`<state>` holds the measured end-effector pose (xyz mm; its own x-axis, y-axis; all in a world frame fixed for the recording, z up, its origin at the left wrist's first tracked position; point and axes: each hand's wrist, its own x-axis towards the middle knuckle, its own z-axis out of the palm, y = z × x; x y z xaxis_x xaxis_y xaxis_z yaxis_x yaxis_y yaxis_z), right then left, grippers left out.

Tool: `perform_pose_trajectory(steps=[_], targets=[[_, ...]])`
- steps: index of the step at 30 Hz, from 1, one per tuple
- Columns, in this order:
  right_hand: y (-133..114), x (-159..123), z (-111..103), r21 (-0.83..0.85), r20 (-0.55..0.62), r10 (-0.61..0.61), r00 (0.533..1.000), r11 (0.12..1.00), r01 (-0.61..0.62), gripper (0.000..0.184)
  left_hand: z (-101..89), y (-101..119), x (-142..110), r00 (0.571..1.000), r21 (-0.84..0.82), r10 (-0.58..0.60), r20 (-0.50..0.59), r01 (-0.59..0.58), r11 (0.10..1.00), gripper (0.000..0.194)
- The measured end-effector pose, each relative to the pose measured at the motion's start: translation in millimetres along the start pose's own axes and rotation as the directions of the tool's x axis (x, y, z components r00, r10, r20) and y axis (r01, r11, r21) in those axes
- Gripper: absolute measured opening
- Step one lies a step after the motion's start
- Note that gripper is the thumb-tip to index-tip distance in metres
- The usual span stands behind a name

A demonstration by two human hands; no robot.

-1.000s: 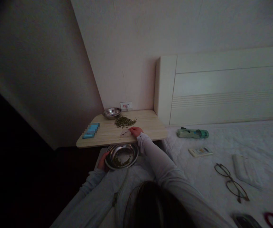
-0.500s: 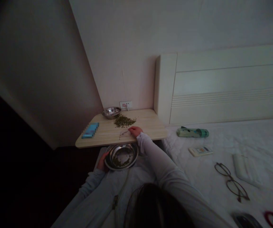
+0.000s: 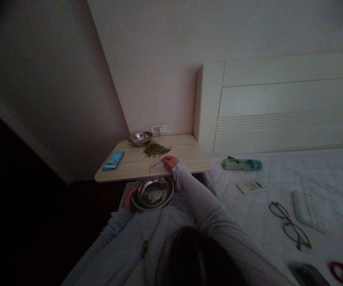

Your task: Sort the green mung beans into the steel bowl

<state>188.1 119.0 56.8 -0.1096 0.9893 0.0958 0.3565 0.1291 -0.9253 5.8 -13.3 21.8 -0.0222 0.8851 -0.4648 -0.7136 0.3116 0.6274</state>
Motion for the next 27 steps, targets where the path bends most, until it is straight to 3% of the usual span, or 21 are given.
perform_pose_trajectory(steps=[8, 13, 19, 27], targets=[[-4, 6, 15, 0.207, -0.027, -0.036, 0.999, 0.978, 0.041, 0.020, 2.1, 1, -2, 1.000, -0.002, -0.007, -0.022, 0.007, 1.000, 0.019], [-4, 0, 14, 0.089, -0.097, -0.057, 0.994, 0.994, 0.066, 0.018, 1.2, 1, -1, 0.999, 0.011, -0.011, -0.041, 0.011, 1.000, 0.019], [-5, -5, 10, 0.065, -0.117, -0.050, 0.992, 0.996, 0.058, 0.019, -1.1, 1, 2, 1.000, -0.013, -0.009, -0.016, 0.009, 1.000, 0.018], [-10, -1, 5, -0.057, -0.066, -0.035, 0.997, 0.998, 0.031, 0.019, 2.1, 1, -2, 0.999, 0.005, 0.036, -0.021, -0.036, 0.999, 0.019]])
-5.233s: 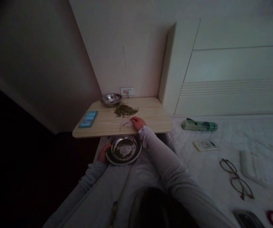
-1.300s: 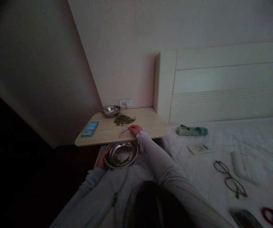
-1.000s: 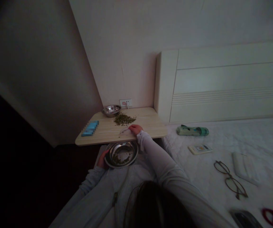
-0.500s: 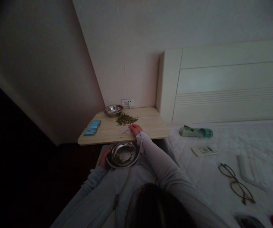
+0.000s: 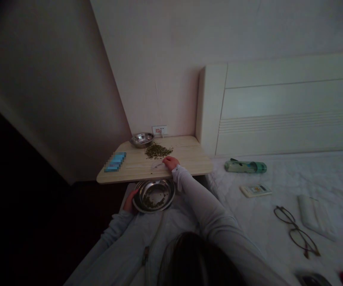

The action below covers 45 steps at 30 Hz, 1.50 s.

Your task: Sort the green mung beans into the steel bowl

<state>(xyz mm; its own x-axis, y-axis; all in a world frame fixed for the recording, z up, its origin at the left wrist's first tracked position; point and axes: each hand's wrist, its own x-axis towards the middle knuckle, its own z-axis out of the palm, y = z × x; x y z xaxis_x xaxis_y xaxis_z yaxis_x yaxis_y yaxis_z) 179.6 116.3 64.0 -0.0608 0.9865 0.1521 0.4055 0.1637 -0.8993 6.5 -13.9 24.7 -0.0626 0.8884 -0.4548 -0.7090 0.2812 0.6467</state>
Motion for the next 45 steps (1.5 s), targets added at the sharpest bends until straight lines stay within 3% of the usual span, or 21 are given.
perform_pose_trajectory(steps=[13, 32, 45], targets=[[0, -12, -1, -0.025, -0.015, -0.035, 0.999, 0.999, 0.035, 0.021, 1.6, 1, -1, 0.999, 0.005, 0.005, -0.036, -0.005, 1.000, 0.019], [5, -6, 1, -0.080, 0.053, 0.003, 0.999, 0.997, 0.001, 0.020, -2.3, -1, 4, 1.000, 0.008, -0.017, 0.009, 0.017, 1.000, 0.018], [4, -7, 1, -0.110, 0.033, -0.005, 0.999, 0.994, 0.009, 0.021, -2.2, 0, 4, 0.999, 0.012, -0.032, -0.007, 0.032, 0.999, 0.019]])
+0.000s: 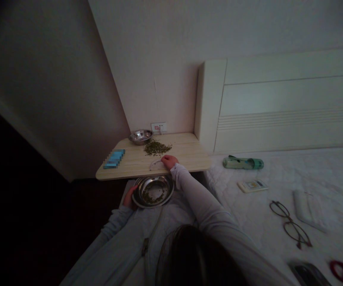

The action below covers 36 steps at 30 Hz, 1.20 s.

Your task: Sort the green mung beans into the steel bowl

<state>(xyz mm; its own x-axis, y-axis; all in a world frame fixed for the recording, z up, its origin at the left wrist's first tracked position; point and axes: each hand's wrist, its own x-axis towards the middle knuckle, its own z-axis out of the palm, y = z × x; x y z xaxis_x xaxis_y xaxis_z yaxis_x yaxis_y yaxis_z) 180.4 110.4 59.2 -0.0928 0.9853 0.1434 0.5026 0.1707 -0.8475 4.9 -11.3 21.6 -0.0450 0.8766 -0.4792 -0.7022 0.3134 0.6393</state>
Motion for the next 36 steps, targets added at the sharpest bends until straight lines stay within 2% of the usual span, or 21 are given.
perform_pose_trajectory(steps=[15, 19, 36], targets=[[0.7, -0.8, -0.3, 0.009, 0.005, -0.005, 1.000, 1.000, 0.005, 0.023, 0.0, -1.3, -0.4, 0.999, -0.022, 0.024, 0.023, -0.024, 0.999, 0.017], [-2.2, -2.7, -2.3, -0.002, 0.008, -0.014, 1.000, 1.000, 0.014, 0.023, -0.5, -1.2, 0.8, 0.999, -0.010, 0.045, -0.003, -0.045, 0.999, 0.016], [-2.2, -2.0, -3.6, -0.023, 0.017, -0.034, 0.999, 0.999, 0.034, 0.022, 1.0, -0.7, -0.8, 0.999, -0.001, 0.034, -0.002, -0.034, 0.999, 0.020]])
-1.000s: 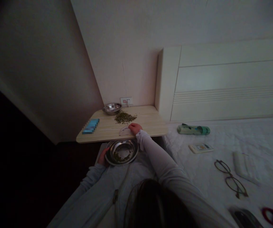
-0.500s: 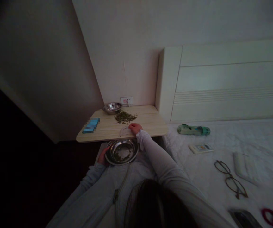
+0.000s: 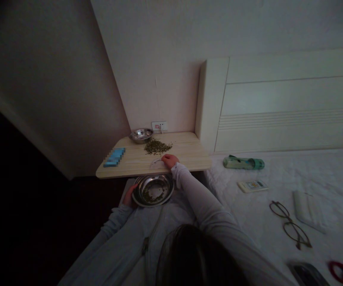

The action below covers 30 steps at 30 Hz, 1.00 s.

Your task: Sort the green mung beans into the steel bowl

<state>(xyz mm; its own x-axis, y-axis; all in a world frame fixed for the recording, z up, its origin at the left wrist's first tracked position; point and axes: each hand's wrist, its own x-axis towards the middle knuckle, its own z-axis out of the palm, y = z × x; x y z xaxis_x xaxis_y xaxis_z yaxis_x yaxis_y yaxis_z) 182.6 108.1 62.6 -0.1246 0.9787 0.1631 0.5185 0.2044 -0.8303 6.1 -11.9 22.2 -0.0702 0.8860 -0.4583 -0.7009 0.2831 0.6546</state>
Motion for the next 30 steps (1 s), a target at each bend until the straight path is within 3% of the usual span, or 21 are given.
perform_pose_trajectory(steps=[5, 14, 24, 30], targets=[[4, 3, 2, 0.042, -0.016, 0.013, 1.000, 0.999, -0.012, 0.021, -0.6, 0, 1, 1.000, -0.002, 0.011, 0.005, -0.011, 1.000, 0.020], [14, 11, 4, 0.158, -0.195, 0.039, 0.980, 0.987, -0.007, 0.023, -0.7, 0, 1, 1.000, 0.016, 0.017, -0.009, -0.017, 1.000, 0.020], [12, 20, -1, 0.130, -0.145, 0.062, 0.988, 0.991, -0.043, 0.019, -5.5, -2, 5, 0.999, 0.000, -0.014, 0.044, 0.014, 1.000, 0.018], [16, 14, -13, 0.108, -0.288, 0.092, 0.953, 0.992, -0.064, 0.025, -1.0, 0, -1, 1.000, 0.005, -0.028, 0.012, 0.028, 1.000, 0.020]])
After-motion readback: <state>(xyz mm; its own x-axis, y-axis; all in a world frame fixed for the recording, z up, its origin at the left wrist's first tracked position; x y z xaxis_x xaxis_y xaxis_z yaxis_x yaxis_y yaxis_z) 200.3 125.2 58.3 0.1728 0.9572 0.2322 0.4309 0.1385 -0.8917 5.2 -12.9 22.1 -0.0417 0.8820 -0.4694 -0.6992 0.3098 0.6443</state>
